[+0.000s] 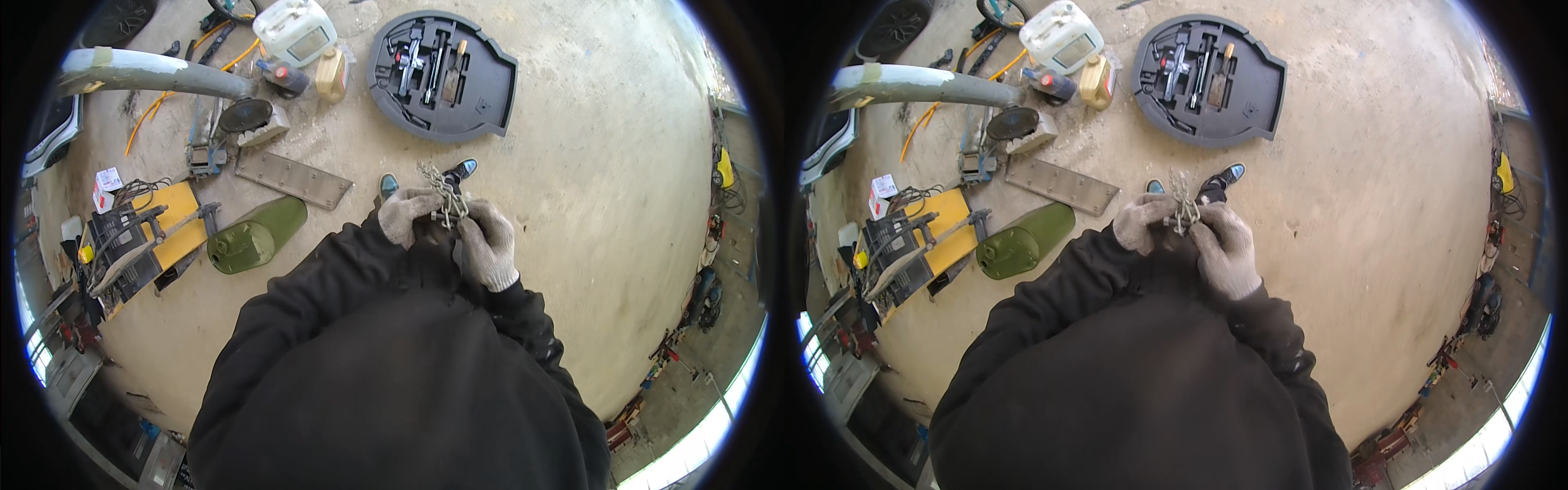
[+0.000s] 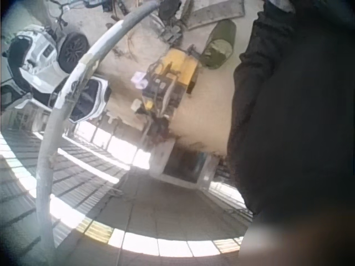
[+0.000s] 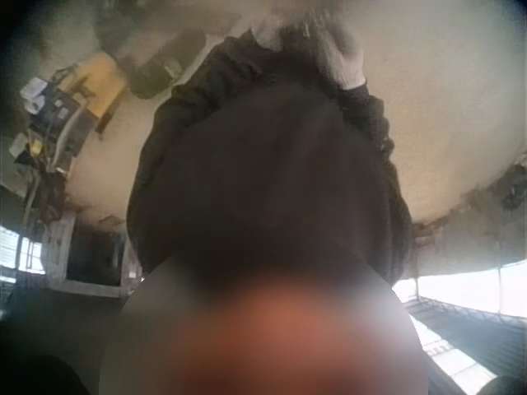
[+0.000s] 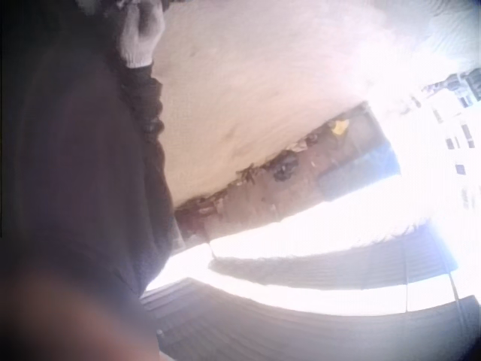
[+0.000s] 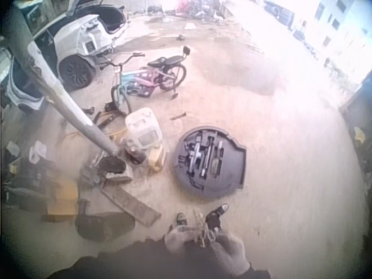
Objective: The person wipes the inside of a white car bumper with a white cloth, then retrieves a metal chain from a yellow machine and attaches it to the front of the bumper. The person handles the chain and bumper by hand.
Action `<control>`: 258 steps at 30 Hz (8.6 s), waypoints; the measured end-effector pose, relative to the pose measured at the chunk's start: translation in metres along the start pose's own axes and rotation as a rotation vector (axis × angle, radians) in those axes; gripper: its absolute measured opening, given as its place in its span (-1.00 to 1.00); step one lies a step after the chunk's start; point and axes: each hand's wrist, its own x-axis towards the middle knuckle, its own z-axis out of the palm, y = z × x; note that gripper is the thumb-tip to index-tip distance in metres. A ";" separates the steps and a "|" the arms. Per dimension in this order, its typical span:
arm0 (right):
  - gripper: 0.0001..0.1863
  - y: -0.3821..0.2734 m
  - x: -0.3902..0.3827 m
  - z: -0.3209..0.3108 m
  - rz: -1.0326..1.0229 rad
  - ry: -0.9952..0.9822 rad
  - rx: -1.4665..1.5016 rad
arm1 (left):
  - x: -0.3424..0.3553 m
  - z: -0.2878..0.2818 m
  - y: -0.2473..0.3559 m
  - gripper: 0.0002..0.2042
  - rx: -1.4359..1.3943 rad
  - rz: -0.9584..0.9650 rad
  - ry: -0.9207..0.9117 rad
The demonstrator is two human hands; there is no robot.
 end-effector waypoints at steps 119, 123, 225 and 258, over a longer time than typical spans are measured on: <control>-0.69 -0.026 -0.037 -0.037 0.502 0.093 0.602 | 0.013 0.057 -0.029 -0.63 -0.131 -0.317 0.118; -0.72 -0.053 -0.036 -0.036 0.232 0.217 0.408 | 0.018 0.082 0.001 -0.69 -0.250 -0.241 -0.047; -0.84 -0.113 -0.020 -0.034 -0.379 -0.181 -0.308 | -0.092 0.074 0.119 -0.87 0.275 0.271 -0.211; -0.70 0.053 0.038 0.003 0.158 -0.019 -0.489 | -0.105 0.020 0.204 -0.71 -0.025 0.265 -0.221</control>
